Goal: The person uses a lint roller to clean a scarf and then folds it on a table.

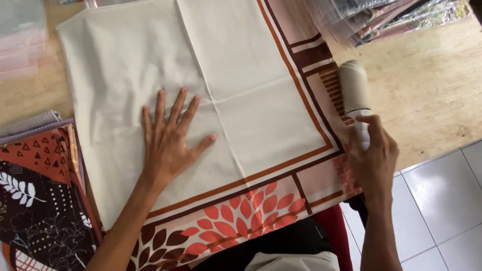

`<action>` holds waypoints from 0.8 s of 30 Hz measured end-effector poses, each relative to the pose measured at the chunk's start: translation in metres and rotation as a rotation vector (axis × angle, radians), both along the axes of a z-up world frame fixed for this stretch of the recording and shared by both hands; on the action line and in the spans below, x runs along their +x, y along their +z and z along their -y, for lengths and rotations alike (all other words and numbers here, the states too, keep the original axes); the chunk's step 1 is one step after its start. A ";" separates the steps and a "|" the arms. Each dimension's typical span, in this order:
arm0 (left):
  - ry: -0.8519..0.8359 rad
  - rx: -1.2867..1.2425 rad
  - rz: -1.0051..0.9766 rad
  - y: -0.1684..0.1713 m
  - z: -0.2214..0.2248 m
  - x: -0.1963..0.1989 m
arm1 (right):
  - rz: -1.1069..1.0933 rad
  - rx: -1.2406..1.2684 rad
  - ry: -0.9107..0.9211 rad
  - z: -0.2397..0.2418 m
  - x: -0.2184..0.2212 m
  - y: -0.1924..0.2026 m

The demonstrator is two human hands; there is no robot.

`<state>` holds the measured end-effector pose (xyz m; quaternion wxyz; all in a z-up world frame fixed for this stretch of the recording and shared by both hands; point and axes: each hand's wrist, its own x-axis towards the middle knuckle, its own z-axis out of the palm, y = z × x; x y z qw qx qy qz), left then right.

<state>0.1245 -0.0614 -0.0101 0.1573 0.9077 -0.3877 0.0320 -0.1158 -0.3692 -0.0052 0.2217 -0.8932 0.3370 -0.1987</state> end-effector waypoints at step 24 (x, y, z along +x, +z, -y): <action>0.009 0.002 -0.027 -0.001 -0.002 0.002 | 0.048 -0.140 0.090 -0.032 0.023 -0.036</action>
